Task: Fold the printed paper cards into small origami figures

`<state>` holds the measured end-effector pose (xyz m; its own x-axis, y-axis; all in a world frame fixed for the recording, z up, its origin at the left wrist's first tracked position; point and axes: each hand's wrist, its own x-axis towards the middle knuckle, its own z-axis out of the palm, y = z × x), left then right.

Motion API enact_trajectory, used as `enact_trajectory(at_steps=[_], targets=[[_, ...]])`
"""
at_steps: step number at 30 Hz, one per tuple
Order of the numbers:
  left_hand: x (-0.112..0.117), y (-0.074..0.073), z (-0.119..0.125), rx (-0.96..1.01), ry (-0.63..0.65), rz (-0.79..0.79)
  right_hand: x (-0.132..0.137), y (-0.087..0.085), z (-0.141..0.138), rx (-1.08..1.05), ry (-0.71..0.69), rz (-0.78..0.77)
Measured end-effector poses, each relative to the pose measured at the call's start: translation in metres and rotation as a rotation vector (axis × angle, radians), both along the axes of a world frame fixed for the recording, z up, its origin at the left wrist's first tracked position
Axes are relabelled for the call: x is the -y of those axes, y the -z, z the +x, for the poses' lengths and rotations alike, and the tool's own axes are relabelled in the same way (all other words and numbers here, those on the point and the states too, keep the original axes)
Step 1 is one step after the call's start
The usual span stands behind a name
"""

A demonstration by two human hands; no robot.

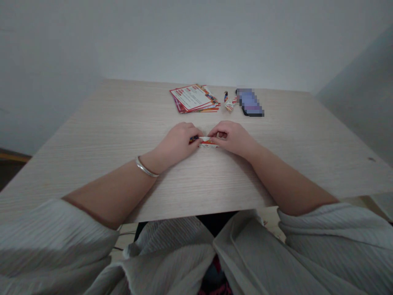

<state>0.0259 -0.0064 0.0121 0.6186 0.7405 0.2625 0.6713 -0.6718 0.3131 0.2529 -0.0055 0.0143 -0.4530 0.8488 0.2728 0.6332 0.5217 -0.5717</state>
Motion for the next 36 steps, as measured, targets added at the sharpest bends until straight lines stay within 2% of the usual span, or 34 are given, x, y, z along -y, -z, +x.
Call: enact_trajectory(at_steps=[7,29,36], targets=[[0.002,-0.001,0.002,-0.041,0.04,-0.003,0.003,0.0,-0.007,0.181,-0.014,0.018],[0.0,0.001,0.002,-0.123,0.058,0.092,0.011,-0.004,-0.008,0.382,-0.021,0.145],[0.003,0.001,0.002,-0.159,0.091,0.161,0.017,-0.007,-0.014,0.52,-0.032,0.199]])
